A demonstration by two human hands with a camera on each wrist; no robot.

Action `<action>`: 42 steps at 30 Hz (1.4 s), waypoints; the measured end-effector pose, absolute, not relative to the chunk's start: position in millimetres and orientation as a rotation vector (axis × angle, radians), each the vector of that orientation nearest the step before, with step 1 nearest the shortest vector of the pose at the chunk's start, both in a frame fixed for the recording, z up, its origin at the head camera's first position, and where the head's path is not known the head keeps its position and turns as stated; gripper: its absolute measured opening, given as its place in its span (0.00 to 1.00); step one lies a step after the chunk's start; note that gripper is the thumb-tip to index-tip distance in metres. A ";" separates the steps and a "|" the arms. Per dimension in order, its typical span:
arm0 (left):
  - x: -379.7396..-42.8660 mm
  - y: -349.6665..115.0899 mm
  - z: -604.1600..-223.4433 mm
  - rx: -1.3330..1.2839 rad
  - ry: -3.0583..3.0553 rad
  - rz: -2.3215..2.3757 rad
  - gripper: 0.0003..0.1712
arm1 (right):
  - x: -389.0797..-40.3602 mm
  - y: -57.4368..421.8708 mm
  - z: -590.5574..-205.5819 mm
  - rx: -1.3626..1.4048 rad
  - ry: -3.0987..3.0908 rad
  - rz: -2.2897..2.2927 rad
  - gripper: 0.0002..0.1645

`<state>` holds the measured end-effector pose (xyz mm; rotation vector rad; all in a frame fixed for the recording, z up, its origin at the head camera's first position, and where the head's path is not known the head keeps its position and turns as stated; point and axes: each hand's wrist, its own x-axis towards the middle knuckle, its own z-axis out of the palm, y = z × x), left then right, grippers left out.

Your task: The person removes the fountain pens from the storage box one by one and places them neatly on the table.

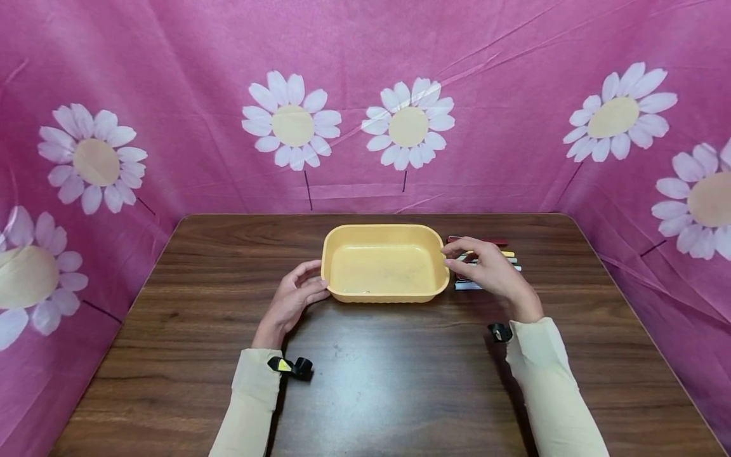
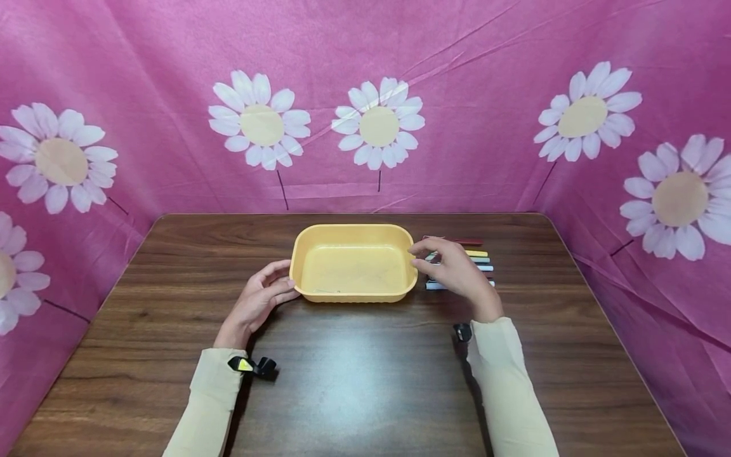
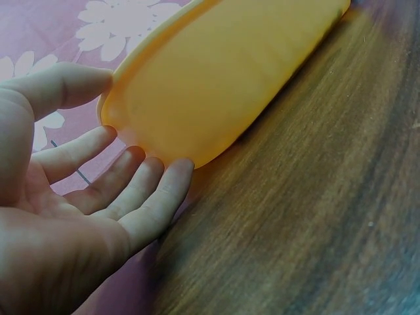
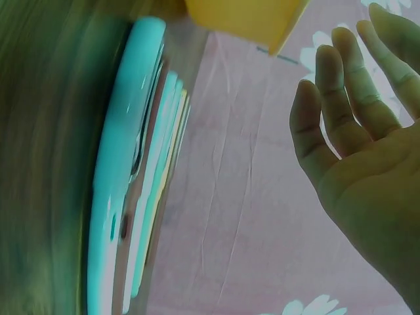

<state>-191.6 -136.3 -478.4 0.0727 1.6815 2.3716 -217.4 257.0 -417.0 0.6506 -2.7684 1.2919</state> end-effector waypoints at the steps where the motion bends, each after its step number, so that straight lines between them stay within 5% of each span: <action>1: -191.4 -136.3 -478.4 0.072 1.682 2.373 0.33 | -218.2 254.2 -417.1 0.672 -2.760 1.288 0.13; 42: -191.9 -136.9 -478.5 0.035 1.705 2.358 0.32 | -235.9 170.3 -435.5 1.061 -2.872 1.303 0.14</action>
